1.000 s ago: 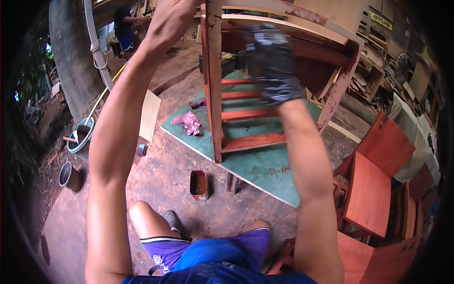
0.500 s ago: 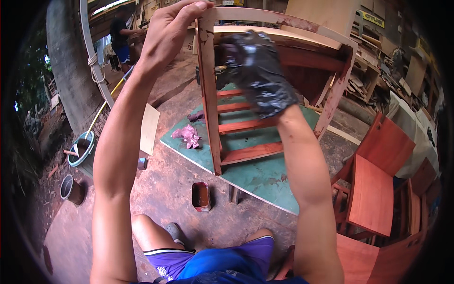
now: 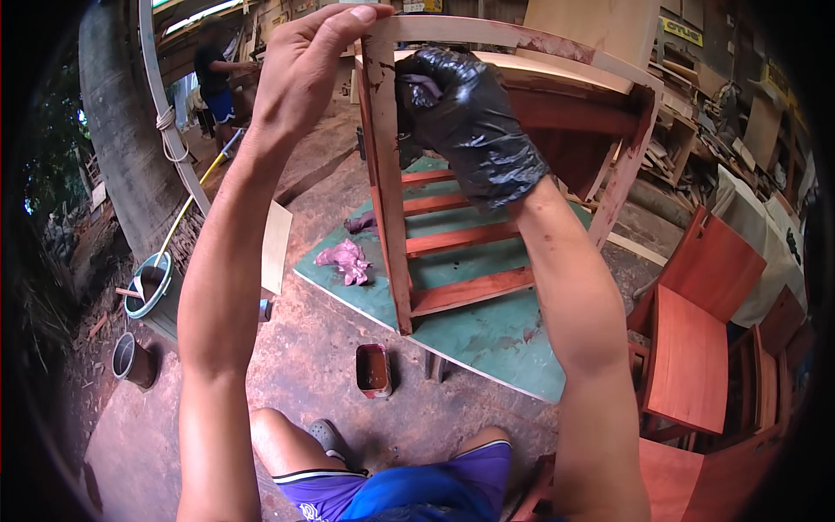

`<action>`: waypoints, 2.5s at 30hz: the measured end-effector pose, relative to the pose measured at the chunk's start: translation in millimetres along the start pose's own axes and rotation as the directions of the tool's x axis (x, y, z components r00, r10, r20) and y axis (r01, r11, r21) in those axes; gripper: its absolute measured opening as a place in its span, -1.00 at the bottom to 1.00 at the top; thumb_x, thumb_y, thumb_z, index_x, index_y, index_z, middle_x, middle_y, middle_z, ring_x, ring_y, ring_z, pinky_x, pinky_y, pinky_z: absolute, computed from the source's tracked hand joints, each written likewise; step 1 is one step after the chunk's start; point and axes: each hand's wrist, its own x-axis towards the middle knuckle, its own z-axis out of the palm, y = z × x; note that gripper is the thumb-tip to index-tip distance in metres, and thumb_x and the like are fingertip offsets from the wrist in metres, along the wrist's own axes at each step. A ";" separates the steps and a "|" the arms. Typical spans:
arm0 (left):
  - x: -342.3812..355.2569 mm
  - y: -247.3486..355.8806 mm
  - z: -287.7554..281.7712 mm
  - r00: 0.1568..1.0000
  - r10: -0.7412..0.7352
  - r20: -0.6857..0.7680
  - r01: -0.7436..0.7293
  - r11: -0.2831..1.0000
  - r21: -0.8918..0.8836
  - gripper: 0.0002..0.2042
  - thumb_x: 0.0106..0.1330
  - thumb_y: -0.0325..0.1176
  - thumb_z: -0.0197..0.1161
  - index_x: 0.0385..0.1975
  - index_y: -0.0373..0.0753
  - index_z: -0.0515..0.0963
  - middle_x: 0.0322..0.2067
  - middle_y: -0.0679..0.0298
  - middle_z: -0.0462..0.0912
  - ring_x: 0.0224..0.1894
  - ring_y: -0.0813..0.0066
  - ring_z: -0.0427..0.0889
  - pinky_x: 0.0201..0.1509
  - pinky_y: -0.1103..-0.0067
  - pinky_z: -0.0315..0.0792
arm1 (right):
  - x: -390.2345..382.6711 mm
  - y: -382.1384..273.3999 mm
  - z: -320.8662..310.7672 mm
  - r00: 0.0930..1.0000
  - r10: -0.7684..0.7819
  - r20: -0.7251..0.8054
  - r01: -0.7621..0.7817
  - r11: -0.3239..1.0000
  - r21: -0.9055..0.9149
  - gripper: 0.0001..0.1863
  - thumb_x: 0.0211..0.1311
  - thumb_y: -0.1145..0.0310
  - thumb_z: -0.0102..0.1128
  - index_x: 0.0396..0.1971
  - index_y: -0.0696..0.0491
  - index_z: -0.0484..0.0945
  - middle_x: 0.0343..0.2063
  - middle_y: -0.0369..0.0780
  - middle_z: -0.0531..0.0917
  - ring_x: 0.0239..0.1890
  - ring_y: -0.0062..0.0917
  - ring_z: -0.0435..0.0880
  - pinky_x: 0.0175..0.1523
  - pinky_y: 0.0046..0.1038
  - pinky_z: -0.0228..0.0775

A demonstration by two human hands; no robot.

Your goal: The recorder is applying a dark reddish wood stain to a small wooden table frame and a chair frame using a rag.

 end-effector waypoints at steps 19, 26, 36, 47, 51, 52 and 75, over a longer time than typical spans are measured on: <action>4.9 -6.3 -1.8 0.999 -0.006 0.040 0.012 0.990 -0.143 -0.40 0.45 0.05 -0.05 0.16 -0.37 0.60 0.09 -0.03 0.64 0.22 0.16 0.57 0.29 0.23 0.47 | 17.2 -26.8 -12.7 0.980 0.102 0.168 -0.007 0.872 -0.490 -0.81 0.10 0.27 0.23 -0.46 0.06 0.71 -0.54 -0.01 0.69 -0.40 -0.06 0.71 -0.20 -0.09 0.53; 3.2 -1.7 -6.4 0.999 0.024 0.043 -0.026 0.998 0.062 -0.40 0.45 0.08 -0.06 0.15 -0.29 0.63 0.09 0.03 0.67 0.21 0.18 0.59 0.32 0.31 0.43 | 23.0 -19.8 -66.8 0.886 0.222 0.408 0.169 0.663 -0.729 -0.80 -0.21 0.32 0.45 -0.50 0.07 0.74 -0.51 -0.01 0.71 -0.36 -0.08 0.75 -0.20 -0.13 0.62; 2.8 0.4 -14.1 0.995 0.081 0.050 -0.082 0.996 0.022 -0.49 0.51 -0.07 -0.07 0.08 -0.36 0.66 0.04 0.04 0.71 0.20 0.27 0.60 0.42 0.37 0.30 | 30.4 -38.1 -29.7 0.867 0.217 0.449 -0.062 0.940 -0.335 -0.80 0.10 0.33 0.22 -0.42 0.14 0.70 -0.45 0.05 0.71 -0.36 -0.04 0.72 -0.16 -0.12 0.56; 5.7 5.4 -7.2 0.999 0.036 -0.013 -0.035 0.996 0.082 -0.58 0.47 -0.12 0.11 -0.05 -0.39 0.70 -0.13 0.11 0.78 0.02 0.39 0.69 0.20 0.50 0.46 | 7.2 -22.7 -8.6 0.928 0.360 0.092 -0.371 0.884 0.286 -0.77 0.37 0.35 0.15 -0.24 0.22 0.66 -0.38 -0.26 0.71 -0.38 -0.51 0.65 -0.27 -0.38 0.51; 3.8 10.4 -1.3 0.997 0.061 -0.043 -0.057 0.995 0.077 -0.57 0.45 -0.08 0.14 -0.05 -0.37 0.71 -0.15 0.09 0.78 -0.01 0.38 0.70 0.14 0.49 0.50 | 14.0 -42.9 -11.7 0.776 0.571 0.268 -0.629 0.673 0.388 -0.79 0.39 0.33 0.11 -0.27 0.14 0.67 -0.59 -0.33 0.60 -0.65 -0.64 0.53 -0.56 -0.48 0.35; 3.4 11.6 -1.8 0.998 0.054 -0.044 -0.051 0.996 0.070 -0.57 0.44 -0.08 0.14 -0.05 -0.37 0.71 -0.16 0.10 0.78 -0.03 0.39 0.69 0.13 0.49 0.50 | 14.4 -41.6 -10.7 0.784 0.575 0.234 -0.621 0.723 0.304 -0.79 0.38 0.33 0.11 -0.29 0.13 0.66 -0.60 -0.33 0.59 -0.66 -0.63 0.52 -0.57 -0.47 0.35; 0.2 10.3 4.9 1.000 -0.007 -0.015 0.007 0.999 0.032 -0.50 0.51 -0.02 -0.03 0.03 -0.34 0.67 -0.06 0.12 0.73 0.08 0.31 0.62 0.30 0.44 0.36 | 5.3 14.5 -109.5 0.934 0.332 0.130 -0.051 0.486 -0.872 -0.75 0.29 0.28 0.07 -0.36 0.12 0.65 -0.43 0.04 0.67 -0.27 0.01 0.67 -0.12 -0.03 0.49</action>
